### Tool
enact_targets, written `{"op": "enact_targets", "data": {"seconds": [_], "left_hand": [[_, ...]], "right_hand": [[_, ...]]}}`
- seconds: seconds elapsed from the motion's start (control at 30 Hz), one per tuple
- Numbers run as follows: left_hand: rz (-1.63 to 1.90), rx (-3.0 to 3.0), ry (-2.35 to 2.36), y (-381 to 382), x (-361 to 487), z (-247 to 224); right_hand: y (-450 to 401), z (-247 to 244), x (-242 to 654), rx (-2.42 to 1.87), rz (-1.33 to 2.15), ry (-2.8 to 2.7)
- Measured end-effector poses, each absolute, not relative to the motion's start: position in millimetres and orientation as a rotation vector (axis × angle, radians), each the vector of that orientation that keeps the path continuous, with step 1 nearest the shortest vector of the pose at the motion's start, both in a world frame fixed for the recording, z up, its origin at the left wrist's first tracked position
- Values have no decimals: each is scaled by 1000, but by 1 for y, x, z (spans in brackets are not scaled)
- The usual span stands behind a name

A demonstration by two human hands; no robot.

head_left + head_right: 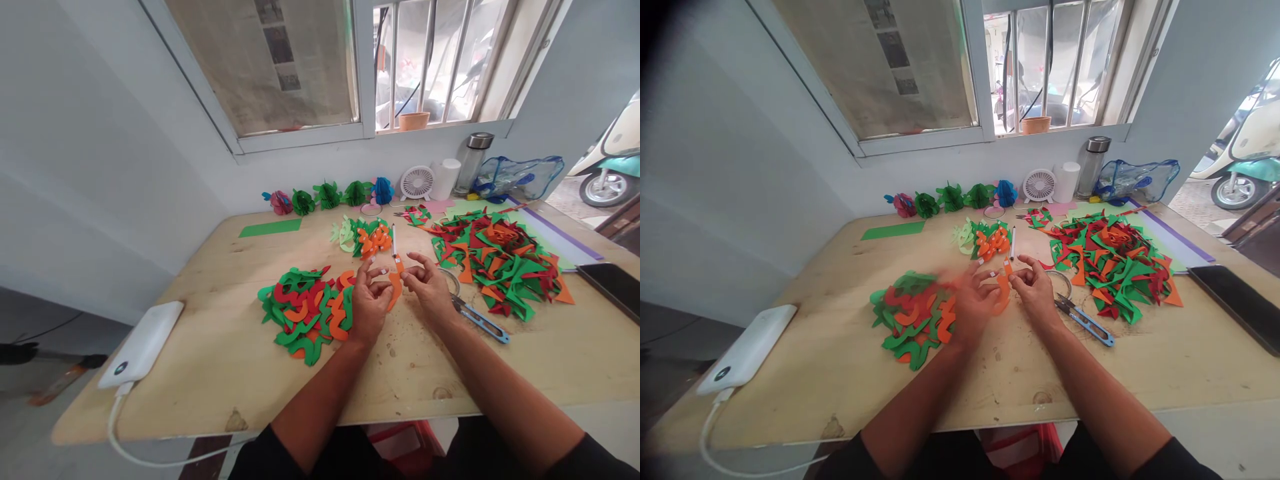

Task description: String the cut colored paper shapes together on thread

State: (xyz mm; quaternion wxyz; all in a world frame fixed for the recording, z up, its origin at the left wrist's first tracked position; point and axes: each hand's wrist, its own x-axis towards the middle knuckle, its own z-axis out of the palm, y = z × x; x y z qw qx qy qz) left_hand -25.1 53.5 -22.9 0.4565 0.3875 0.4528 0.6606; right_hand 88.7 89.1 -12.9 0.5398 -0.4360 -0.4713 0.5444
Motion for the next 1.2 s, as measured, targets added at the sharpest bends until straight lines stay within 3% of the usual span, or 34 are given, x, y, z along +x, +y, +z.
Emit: {"op": "enact_targets", "data": {"seconds": [0.83,1.0,1.2], "left_hand": [[1700,979,1277,57,-32,-21],[1722,1057,1318,57,-33,-22],[1699,1176,1356,54,-33,-24]], "right_hand": [[90,-11,93,-1031,1173,-1118],[87,-6,93,-1021,1279,-1354],[84,-12,90,-1140,1046,-1682]]}}
